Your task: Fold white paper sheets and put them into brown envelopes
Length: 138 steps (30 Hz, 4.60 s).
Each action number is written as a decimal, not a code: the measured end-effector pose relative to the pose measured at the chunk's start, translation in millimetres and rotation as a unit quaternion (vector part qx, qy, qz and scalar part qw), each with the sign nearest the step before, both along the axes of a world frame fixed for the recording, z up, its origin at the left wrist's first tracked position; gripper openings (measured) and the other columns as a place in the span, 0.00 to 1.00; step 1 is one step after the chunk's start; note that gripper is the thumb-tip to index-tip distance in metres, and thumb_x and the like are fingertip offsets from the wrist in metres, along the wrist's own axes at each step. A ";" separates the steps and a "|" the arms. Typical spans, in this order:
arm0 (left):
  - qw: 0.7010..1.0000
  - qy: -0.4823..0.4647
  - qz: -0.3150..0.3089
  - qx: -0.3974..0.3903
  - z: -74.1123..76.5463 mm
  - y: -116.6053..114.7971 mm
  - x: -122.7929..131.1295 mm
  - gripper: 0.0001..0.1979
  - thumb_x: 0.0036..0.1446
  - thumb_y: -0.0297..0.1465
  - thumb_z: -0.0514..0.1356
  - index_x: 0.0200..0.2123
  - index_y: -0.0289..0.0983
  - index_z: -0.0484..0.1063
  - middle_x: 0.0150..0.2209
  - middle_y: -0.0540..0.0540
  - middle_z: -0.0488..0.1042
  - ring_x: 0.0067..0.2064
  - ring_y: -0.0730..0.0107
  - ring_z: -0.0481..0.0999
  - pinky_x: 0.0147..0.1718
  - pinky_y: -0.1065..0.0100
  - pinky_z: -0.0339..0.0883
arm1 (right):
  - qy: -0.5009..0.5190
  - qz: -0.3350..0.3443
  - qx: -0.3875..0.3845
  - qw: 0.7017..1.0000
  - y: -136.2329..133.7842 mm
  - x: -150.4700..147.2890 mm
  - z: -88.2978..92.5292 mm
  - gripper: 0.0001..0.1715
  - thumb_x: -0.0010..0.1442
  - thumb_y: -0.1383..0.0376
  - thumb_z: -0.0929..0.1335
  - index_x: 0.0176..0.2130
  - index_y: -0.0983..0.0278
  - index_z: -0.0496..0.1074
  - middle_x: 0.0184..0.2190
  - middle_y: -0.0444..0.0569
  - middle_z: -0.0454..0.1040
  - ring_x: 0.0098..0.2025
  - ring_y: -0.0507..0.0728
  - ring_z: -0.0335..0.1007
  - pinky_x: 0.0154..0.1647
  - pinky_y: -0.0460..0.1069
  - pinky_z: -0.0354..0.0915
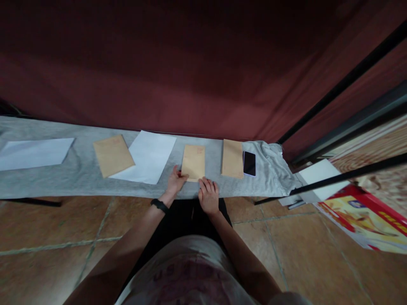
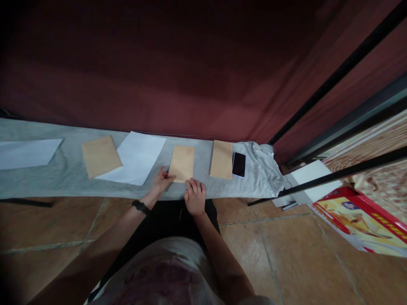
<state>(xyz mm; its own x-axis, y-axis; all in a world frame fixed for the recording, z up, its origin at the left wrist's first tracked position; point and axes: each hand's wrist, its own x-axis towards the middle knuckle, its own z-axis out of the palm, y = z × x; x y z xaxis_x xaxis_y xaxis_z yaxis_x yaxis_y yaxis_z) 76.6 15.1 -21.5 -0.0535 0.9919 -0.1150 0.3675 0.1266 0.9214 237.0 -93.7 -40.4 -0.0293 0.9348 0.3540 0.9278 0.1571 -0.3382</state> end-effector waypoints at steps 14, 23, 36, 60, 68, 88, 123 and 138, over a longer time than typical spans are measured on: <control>0.981 -0.164 -0.078 0.074 50.2 -24.1 28.9 0.14 0.51 0.35 0.65 0.42 0.38 0.75 0.37 0.47 0.78 0.39 0.66 0.77 0.42 0.65 0.71 | 0.212 -0.085 -0.056 0.972 33.4 -9.2 33.5 0.21 0.69 0.64 0.63 0.59 0.61 0.72 0.53 0.57 0.75 0.48 0.61 0.75 0.51 0.54 0.70; 0.979 -0.193 -0.039 -0.056 15.2 -29.4 25.5 0.37 0.51 0.37 0.67 0.64 0.35 0.63 0.39 0.44 0.79 0.40 0.62 0.78 0.40 0.63 0.72 | 0.662 -0.079 -0.134 0.733 49.6 -26.8 17.7 0.21 0.58 0.46 0.69 0.32 0.61 0.72 0.23 0.43 0.75 0.25 0.55 0.73 0.31 0.51 0.75; 0.992 -0.004 -0.122 -0.039 7.4 6.1 -13.2 0.32 0.46 0.26 0.60 0.58 0.36 0.73 0.19 0.57 0.67 0.20 0.72 0.65 0.25 0.69 0.62 | 0.467 -0.054 -0.151 0.870 29.0 0.3 20.1 0.13 0.66 0.60 0.65 0.42 0.60 0.78 0.42 0.50 0.81 0.44 0.58 0.77 0.50 0.53 0.73; 0.867 0.359 -0.278 0.203 -4.4 69.7 41.1 0.32 0.70 0.41 0.45 0.71 0.33 0.55 0.73 0.37 0.54 0.75 0.51 0.47 0.71 0.48 0.35 | 0.023 0.050 -0.007 0.998 28.2 22.2 0.1 0.23 0.69 0.67 0.62 0.61 0.63 0.69 0.62 0.52 0.72 0.65 0.57 0.65 0.71 0.56 0.53; 0.857 0.359 -0.307 0.205 -6.7 108.4 52.8 0.33 0.70 0.42 0.44 0.72 0.33 0.53 0.73 0.38 0.53 0.74 0.56 0.49 0.71 0.51 0.36 | 0.011 0.049 -0.045 0.998 28.9 22.5 2.4 0.25 0.68 0.66 0.63 0.63 0.61 0.67 0.63 0.51 0.70 0.65 0.58 0.63 0.70 0.57 0.53; 0.854 0.320 -0.333 0.241 -10.3 76.4 50.5 0.29 0.69 0.35 0.46 0.69 0.32 0.59 0.71 0.38 0.58 0.74 0.58 0.52 0.72 0.53 0.37 | -0.005 0.038 -0.026 0.999 27.6 19.6 -2.6 0.23 0.69 0.66 0.61 0.61 0.64 0.68 0.62 0.52 0.72 0.64 0.59 0.64 0.69 0.56 0.52; 0.802 0.388 -0.374 0.258 -1.8 -3.6 29.1 0.26 0.71 0.34 0.44 0.69 0.39 0.60 0.71 0.47 0.59 0.74 0.63 0.51 0.72 0.55 0.41 | 0.041 0.016 0.052 0.998 27.6 19.3 -7.9 0.09 0.67 0.68 0.64 0.46 0.61 0.71 0.52 0.54 0.76 0.55 0.59 0.71 0.65 0.56 0.60; 0.799 0.376 -0.373 0.283 -4.9 -26.2 18.5 0.27 0.72 0.34 0.45 0.70 0.36 0.57 0.71 0.44 0.58 0.73 0.64 0.52 0.72 0.54 0.43 | 0.046 0.008 0.042 0.998 27.7 20.5 -11.3 0.16 0.65 0.69 0.63 0.52 0.62 0.70 0.53 0.54 0.75 0.56 0.59 0.69 0.63 0.56 0.62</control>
<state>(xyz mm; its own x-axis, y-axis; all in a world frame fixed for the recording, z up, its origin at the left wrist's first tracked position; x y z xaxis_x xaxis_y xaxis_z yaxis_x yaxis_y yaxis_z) 95.0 -11.1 -26.4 0.7350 0.6614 0.1496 0.6231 -0.7458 0.2357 257.6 -65.9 -51.7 -0.0084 0.9015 0.4326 0.8904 0.2036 -0.4071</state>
